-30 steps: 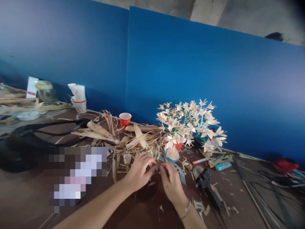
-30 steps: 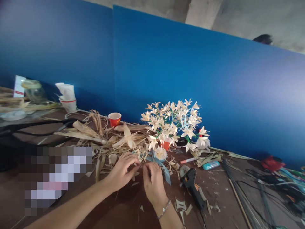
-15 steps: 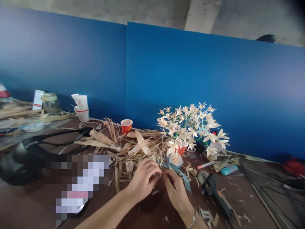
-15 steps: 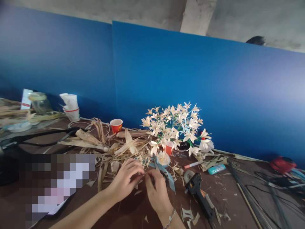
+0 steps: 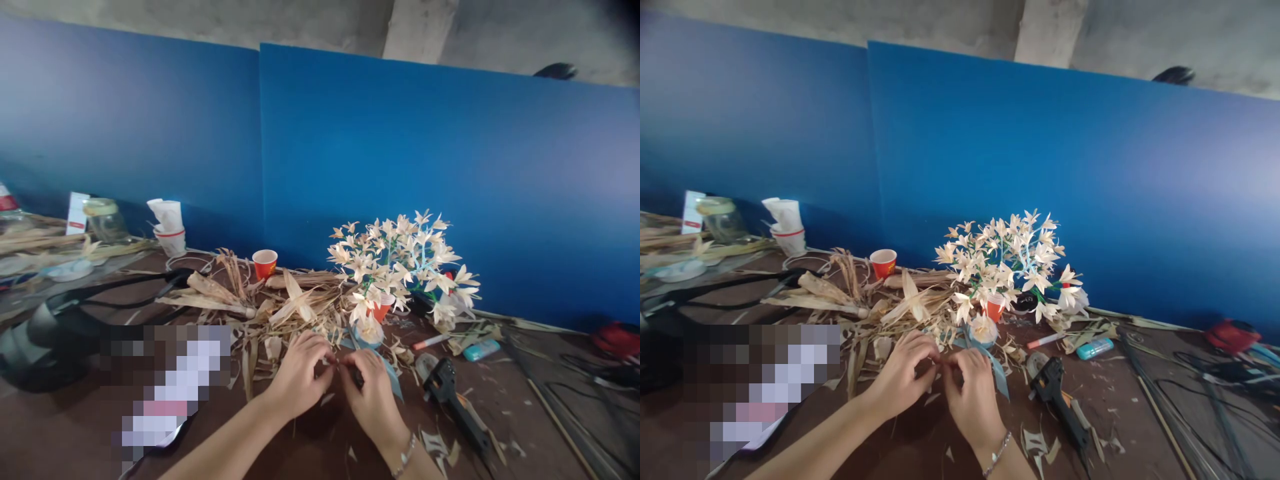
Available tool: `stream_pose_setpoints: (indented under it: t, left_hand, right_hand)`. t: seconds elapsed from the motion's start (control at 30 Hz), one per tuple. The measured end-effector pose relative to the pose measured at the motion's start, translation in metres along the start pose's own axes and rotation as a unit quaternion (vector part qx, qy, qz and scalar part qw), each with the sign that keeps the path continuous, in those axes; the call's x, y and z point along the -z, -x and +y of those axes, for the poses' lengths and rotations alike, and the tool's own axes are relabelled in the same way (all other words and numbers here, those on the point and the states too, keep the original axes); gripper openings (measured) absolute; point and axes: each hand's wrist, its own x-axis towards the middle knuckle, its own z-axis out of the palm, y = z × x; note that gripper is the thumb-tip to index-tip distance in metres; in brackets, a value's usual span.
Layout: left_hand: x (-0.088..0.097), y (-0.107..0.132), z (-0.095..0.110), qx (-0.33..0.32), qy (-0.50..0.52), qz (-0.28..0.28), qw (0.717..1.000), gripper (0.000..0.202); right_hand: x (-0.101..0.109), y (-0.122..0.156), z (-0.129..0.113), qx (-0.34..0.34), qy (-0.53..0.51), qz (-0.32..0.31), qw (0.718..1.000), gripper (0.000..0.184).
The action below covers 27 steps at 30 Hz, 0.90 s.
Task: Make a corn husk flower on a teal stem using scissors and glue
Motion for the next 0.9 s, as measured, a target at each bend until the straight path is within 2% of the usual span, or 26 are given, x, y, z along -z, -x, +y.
stream_pose_setpoints:
  t: [0.27, 0.4, 0.5, 0.57, 0.63, 0.7, 0.73, 0.9]
  left_hand:
    - [-0.006, 0.002, 0.011, 0.05, -0.04, 0.016, 0.998, 0.012]
    - [-0.006, 0.002, 0.008, 0.078, -0.057, 0.03, 0.995, 0.013]
    - [-0.004, 0.001, 0.003, 0.085, -0.061, 0.034, 0.994, 0.012]
    - [-0.003, 0.001, 0.002, 0.073, -0.06, 0.024, 0.995, 0.01]
    - [-0.004, 0.001, 0.002, 0.057, -0.061, 0.01, 0.996, 0.009]
    - [-0.005, 0.002, 0.005, 0.046, -0.065, 0.001, 0.997, 0.007]
    - [-0.006, 0.002, 0.007, 0.046, -0.072, 0.002, 0.996, 0.007]
    - [-0.008, 0.004, 0.01, 0.076, -0.117, 0.024, 0.99, 0.009]
  right_hand:
    - [-0.006, 0.002, -0.003, 0.0, 0.113, 0.041, 0.993, 0.013]
    - [-0.003, 0.002, 0.003, -0.017, 0.159, 0.082, 0.984, 0.014]
    - [0.002, 0.0, 0.007, -0.016, 0.118, 0.088, 0.989, 0.006]
    - [0.003, -0.001, 0.006, -0.002, 0.068, 0.06, 0.996, 0.017]
    - [0.001, -0.001, 0.003, 0.003, 0.038, 0.025, 0.999, 0.017]
    - [-0.001, 0.0, 0.0, -0.006, 0.038, 0.007, 0.999, 0.009]
    - [-0.002, 0.0, -0.002, -0.01, 0.046, 0.006, 0.999, 0.01]
    - [-0.005, 0.0, -0.006, -0.007, 0.101, 0.048, 0.994, 0.015]
